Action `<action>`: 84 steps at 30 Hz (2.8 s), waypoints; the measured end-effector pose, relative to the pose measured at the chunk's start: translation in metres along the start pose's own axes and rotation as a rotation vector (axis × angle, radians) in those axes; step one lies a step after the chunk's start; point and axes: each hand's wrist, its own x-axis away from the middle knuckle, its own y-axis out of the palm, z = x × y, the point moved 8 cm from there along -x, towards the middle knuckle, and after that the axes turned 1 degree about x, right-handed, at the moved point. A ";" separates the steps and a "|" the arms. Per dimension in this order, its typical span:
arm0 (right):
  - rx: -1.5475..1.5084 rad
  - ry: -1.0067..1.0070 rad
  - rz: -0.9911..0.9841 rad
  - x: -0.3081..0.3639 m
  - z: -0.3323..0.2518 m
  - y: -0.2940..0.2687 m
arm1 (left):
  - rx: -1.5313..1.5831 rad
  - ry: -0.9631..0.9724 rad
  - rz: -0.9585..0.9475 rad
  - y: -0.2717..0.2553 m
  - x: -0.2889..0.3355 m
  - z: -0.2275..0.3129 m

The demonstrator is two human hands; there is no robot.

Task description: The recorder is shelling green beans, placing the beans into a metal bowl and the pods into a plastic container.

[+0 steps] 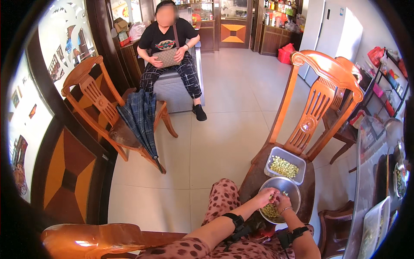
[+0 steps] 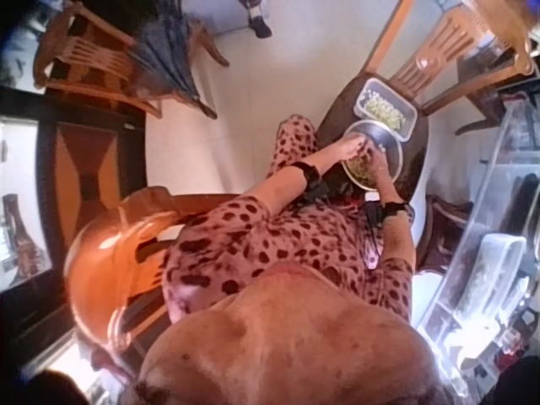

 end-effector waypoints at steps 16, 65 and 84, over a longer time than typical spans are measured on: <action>-0.194 -0.009 0.118 -0.001 0.014 -0.014 | -0.086 0.094 0.159 -0.011 -0.005 -0.002; -0.028 -0.054 0.084 0.006 0.009 -0.017 | -0.082 -0.009 0.041 0.006 -0.005 -0.001; -0.677 0.096 0.297 0.010 -0.001 -0.044 | -0.251 0.075 -0.010 0.005 -0.007 -0.005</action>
